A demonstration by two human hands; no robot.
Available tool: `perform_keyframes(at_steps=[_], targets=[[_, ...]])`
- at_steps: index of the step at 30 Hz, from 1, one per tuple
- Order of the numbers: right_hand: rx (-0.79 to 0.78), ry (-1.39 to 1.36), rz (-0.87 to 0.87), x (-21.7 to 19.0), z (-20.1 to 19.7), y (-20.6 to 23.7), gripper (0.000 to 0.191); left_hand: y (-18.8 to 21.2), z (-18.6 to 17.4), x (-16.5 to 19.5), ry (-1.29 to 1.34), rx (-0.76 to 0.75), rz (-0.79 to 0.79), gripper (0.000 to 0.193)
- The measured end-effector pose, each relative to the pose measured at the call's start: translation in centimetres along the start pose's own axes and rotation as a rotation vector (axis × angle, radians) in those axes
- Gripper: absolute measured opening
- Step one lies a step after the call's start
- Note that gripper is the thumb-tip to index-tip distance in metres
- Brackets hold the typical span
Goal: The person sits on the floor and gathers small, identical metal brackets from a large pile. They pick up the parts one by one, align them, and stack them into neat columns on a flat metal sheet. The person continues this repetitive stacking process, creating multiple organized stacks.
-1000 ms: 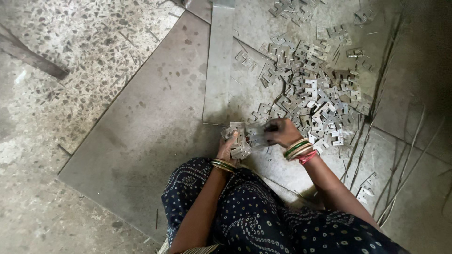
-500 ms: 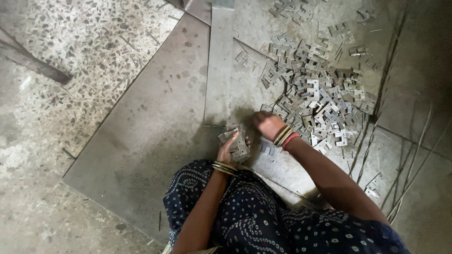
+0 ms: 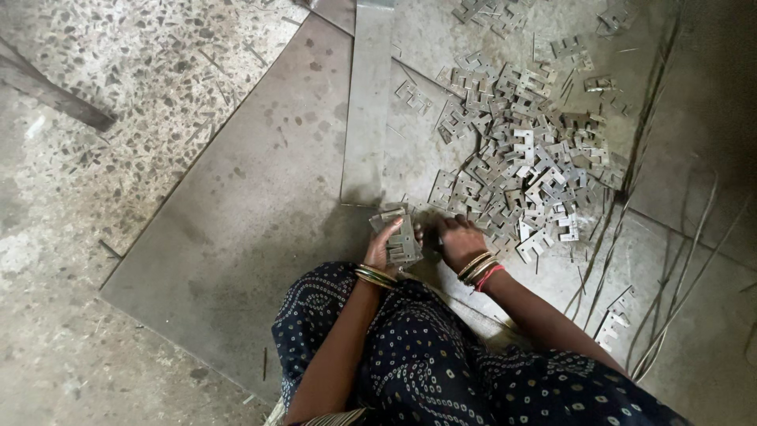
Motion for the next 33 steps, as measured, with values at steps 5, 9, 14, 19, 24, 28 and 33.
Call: perform_keyframes(at_steps=[5,9,14,19,24,28,33], targets=[[-0.26,-0.122,0.352,5.0,2.8,0.1,0.028,-0.3,0.0,0.7,-0.037,0.021,0.068,0.04],[-0.425,-0.692,0.476,6.6,1.3,-1.6,0.042,-0.5,-0.9,0.8,-0.075,0.067,0.122,0.04],[-0.43,-0.783,0.396,4.2,-0.4,-4.0,0.047,-0.4,-0.4,1.4,-0.056,0.069,0.178,0.037],[-0.31,-0.067,0.114,-0.6,1.0,-4.5,0.034,0.7,0.4,1.6,-0.113,0.084,0.13,0.035],[-0.215,-0.173,0.164,-0.6,0.8,-3.0,0.048,0.5,1.1,2.0,-0.091,0.061,0.157,0.035],[-0.614,-0.381,0.588,4.0,3.1,0.8,0.034,0.6,0.3,0.6,-0.01,0.099,0.026,0.038],[-0.02,-0.442,0.411,5.4,-5.2,0.9,0.01,-0.1,0.8,0.4,-0.147,0.024,0.065,0.041]])
Point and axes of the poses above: each hand's wrist, its own y-axis away from the middle knuckle, its own z-axis out of the palm, x = y × z, the point moved 10 cm from there along -y, towards the middle knuckle, and after that the axes turned 11 degrees about z, right-handed, at the moved point
